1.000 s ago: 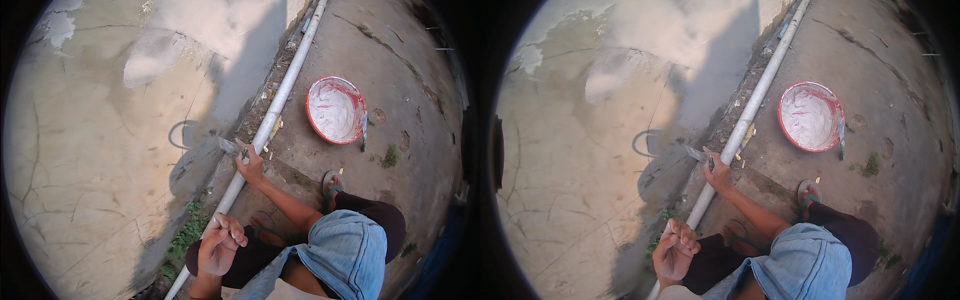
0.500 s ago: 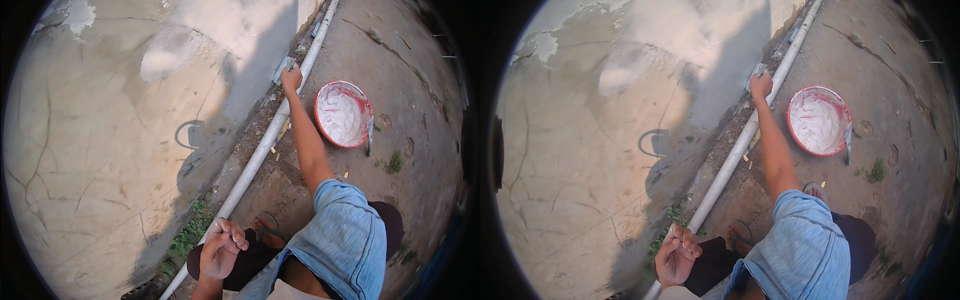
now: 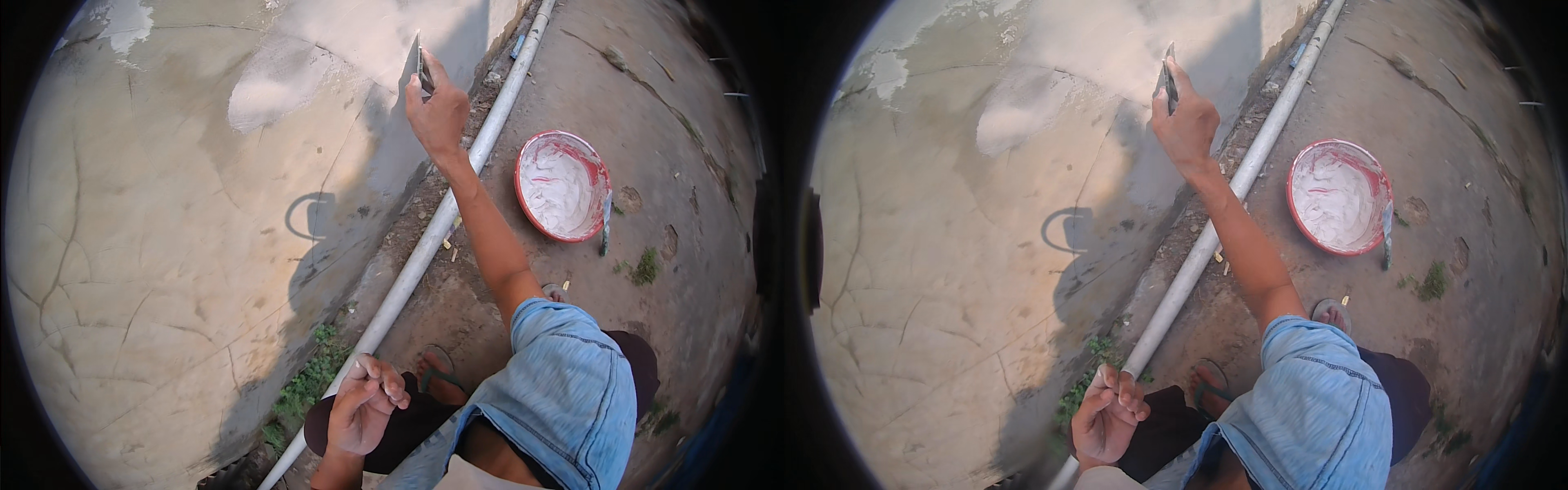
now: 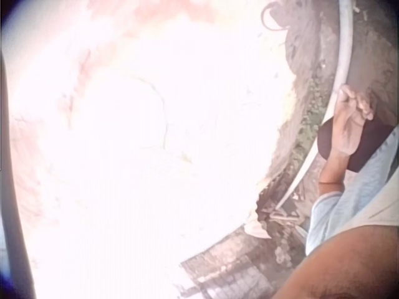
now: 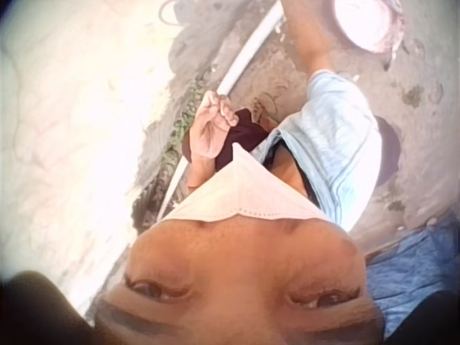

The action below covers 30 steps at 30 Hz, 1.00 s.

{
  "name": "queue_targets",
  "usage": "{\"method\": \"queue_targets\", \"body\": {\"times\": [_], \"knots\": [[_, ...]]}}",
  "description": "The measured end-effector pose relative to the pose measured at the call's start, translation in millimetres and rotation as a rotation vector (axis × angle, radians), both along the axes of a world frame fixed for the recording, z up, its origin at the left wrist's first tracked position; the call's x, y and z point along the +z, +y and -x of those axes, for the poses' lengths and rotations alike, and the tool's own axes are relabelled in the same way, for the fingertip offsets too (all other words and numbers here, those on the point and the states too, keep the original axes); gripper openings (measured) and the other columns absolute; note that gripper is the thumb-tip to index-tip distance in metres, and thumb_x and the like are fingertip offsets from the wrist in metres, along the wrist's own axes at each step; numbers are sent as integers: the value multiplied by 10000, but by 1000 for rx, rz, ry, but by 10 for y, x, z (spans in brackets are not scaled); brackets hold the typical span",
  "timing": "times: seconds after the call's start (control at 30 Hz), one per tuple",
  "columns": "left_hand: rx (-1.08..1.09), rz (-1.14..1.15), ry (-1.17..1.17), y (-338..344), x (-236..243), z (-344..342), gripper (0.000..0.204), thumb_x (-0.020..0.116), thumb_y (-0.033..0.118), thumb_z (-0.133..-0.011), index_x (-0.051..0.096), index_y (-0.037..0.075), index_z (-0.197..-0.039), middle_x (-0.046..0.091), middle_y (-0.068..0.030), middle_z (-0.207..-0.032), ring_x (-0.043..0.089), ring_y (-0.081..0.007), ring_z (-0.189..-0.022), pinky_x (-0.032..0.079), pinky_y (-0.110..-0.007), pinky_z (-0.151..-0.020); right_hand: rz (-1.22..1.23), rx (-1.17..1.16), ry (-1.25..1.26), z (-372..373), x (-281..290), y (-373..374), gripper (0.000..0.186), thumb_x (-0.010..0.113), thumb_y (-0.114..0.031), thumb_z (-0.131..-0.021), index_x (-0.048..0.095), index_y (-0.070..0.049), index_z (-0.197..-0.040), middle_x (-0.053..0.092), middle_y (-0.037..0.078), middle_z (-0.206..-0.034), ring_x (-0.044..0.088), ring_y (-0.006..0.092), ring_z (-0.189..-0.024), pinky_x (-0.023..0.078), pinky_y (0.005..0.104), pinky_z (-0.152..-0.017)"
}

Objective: The person applies white plaster to a concrete wall using a trowel and a smaller putty knife. They scoop plaster from a red bucket, spread it along the wall surface, and smooth it out in repeated strokes.

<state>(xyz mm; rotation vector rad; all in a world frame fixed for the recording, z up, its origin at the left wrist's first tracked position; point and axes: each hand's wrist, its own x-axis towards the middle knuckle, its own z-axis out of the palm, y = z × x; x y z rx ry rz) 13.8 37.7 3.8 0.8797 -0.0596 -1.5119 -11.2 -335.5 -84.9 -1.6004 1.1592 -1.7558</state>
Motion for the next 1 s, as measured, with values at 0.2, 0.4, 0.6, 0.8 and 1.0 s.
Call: {"method": "queue_targets", "body": {"times": [0.2,0.4,0.6,0.8,1.0], "knots": [[-28,19,-11,-96,4,41,136,556,142,-929,467,90,-1019,527,-88,-900,506,-192,-854,435,-354,-762,429,185,233,-332,-226,1180,552,662,-55,-740,616,-137,-1283,604,178,-1289,687,313,-1014,572,308,-698],[20,-27,-37,-122,31,45,141,568,133,-906,481,88,-1007,520,-62,-864,531,-187,-817,460,-347,-704,476,250,134,185,-480,1098,506,654,23,-733,664,-137,-1213,676,116,-1192,703,236,-973,566,306,-689],[-2,-10,-42,-92,56,91,138,568,134,-907,482,89,-1006,522,-60,-861,528,-184,-819,456,-346,-701,-245,-356,-77,651,-1313,-643,372,594,-77,-814,630,14,-1173,701,227,-996,703,326,-903,527,394,-808],[34,-26,-60,-43,58,64,140,570,137,-911,485,88,-1010,513,-63,-856,521,-191,-816,457,-349,-704,-324,-157,-95,232,-1424,-652,412,614,-132,-805,645,-6,-1196,706,201,-1030,698,307,-946,519,374,-855],[7,-11,-45,-66,80,105,143,569,135,-911,484,90,-1017,510,-61,-848,520,-194,-823,455,-351,-703,-49,66,-192,-180,-582,483,463,660,-31,-764,658,-68,-1225,692,186,-1107,708,259,-953,560,322,-800]]}}
